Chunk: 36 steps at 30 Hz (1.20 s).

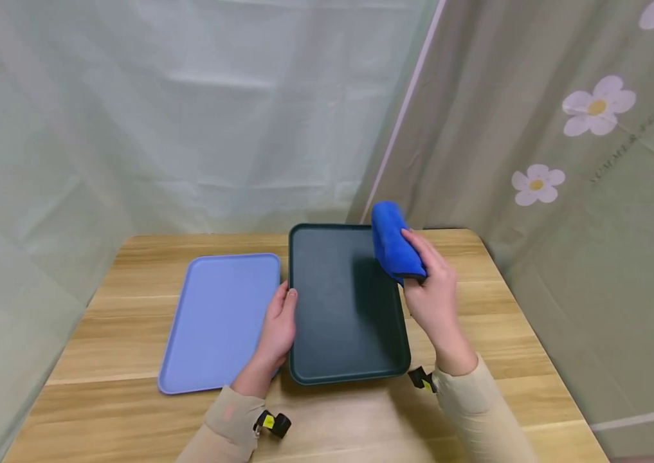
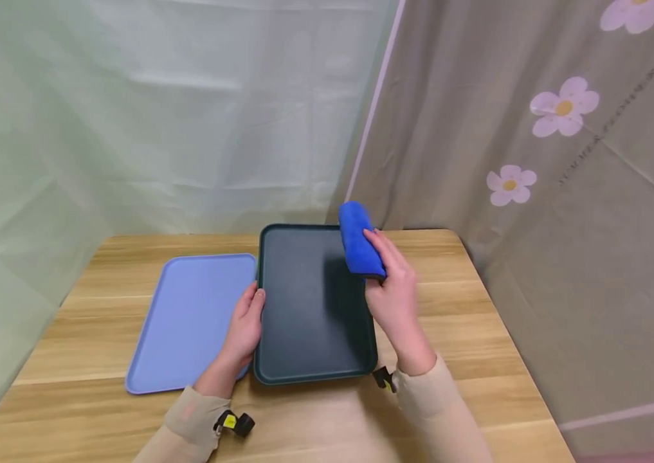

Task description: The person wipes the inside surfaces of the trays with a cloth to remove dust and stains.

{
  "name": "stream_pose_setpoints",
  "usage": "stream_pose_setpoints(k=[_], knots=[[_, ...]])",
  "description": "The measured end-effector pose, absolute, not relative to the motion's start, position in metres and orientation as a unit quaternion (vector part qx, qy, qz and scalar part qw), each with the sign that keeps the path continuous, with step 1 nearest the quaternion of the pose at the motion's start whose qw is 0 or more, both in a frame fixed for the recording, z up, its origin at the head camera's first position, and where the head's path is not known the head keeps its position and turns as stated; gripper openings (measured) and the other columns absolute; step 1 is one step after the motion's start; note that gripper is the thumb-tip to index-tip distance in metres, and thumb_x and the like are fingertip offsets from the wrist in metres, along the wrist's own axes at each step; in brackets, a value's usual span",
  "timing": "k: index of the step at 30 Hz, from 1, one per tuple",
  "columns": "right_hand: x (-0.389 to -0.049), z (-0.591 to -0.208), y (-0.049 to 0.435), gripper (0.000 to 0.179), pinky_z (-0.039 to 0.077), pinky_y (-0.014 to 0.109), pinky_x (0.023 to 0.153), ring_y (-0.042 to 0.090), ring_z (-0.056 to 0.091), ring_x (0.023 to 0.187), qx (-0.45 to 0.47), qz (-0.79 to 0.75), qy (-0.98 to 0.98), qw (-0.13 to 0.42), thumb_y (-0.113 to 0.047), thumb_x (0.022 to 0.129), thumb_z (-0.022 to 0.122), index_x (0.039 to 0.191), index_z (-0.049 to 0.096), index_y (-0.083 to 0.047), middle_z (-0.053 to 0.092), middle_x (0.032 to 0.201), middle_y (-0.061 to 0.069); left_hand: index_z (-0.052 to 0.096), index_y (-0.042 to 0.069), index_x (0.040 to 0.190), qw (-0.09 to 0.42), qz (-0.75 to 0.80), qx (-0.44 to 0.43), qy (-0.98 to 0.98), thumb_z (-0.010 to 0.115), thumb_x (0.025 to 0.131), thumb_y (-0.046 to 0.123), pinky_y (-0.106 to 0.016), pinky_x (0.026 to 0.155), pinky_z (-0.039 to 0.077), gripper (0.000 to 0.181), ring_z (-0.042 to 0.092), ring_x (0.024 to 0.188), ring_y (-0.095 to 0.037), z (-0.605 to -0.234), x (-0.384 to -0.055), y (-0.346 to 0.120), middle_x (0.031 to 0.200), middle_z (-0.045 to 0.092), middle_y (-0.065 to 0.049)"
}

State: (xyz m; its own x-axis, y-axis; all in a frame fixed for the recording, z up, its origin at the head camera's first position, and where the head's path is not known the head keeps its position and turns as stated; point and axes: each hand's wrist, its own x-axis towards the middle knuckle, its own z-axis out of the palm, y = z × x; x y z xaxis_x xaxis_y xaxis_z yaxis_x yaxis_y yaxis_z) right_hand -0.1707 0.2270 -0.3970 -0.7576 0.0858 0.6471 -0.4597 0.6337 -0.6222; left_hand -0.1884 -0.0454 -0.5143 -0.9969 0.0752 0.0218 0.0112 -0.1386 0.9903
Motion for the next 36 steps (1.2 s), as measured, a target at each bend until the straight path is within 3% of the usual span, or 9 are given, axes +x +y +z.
stream_pose_setpoints(k=[4,9,17,22,30,36], knots=[[-0.178,-0.397,0.218,0.073,0.046,0.066,0.111,0.045,0.059,0.135,0.149,0.361,-0.868,0.306,0.023,0.081,0.059,0.142,0.071,-0.015,0.06,0.152,0.015,0.03,-0.004,0.165,0.022,0.762,0.035,0.646,0.039,0.118,0.027,-0.054,0.124,0.03,0.056,0.039,0.149,-0.036,-0.514,-0.187,-0.045,0.162,0.043,-0.024],[-0.185,-0.402,0.204,0.077,0.052,0.062,0.106,0.048,0.059,0.134,0.198,0.302,-0.904,0.229,0.023,0.079,0.063,0.142,0.071,-0.019,0.058,0.155,0.015,0.03,-0.002,0.166,0.022,0.765,0.038,0.643,0.04,0.118,0.028,-0.055,0.124,0.031,0.057,0.04,0.149,-0.035,-0.511,-0.186,-0.043,0.162,0.044,-0.022],[-0.184,-0.407,0.172,0.076,0.055,0.057,0.103,0.047,0.058,0.136,0.244,0.229,-0.935,0.12,0.015,0.085,0.076,0.149,0.065,-0.023,0.048,0.162,0.017,0.022,-0.007,0.166,0.008,0.753,0.038,0.656,0.039,0.119,0.027,-0.058,0.126,0.027,0.061,0.034,0.153,-0.041,-0.508,-0.183,-0.039,0.167,0.034,-0.028],[-0.185,-0.41,0.153,0.081,0.057,0.053,0.103,0.045,0.056,0.139,0.273,0.21,-0.933,0.1,0.011,0.086,0.08,0.156,0.058,-0.023,0.042,0.166,0.017,0.025,-0.005,0.166,-0.008,0.759,0.065,0.647,0.037,0.119,0.025,-0.056,0.124,0.031,0.057,0.038,0.151,-0.039,-0.507,-0.182,-0.039,0.165,0.039,-0.026],[-0.189,-0.414,0.138,0.086,0.051,0.054,0.109,0.044,0.038,0.153,0.294,0.155,-0.94,0.074,0.007,0.087,0.082,0.161,0.05,-0.022,0.036,0.169,0.02,0.031,0.001,0.166,-0.019,0.764,0.114,0.635,0.036,0.119,0.02,-0.037,0.124,0.034,0.051,0.038,0.153,-0.027,-0.508,-0.182,-0.038,0.167,0.041,-0.014],[-0.196,-0.414,0.135,0.089,0.054,0.052,0.105,0.045,0.034,0.155,0.288,0.121,-0.947,0.079,0.007,0.09,0.078,0.165,0.043,-0.023,0.031,0.172,0.02,0.031,0.004,0.167,-0.014,0.754,0.12,0.646,0.038,0.119,0.022,-0.044,0.126,0.031,0.052,0.038,0.153,-0.023,-0.506,-0.183,-0.038,0.168,0.04,-0.007]])
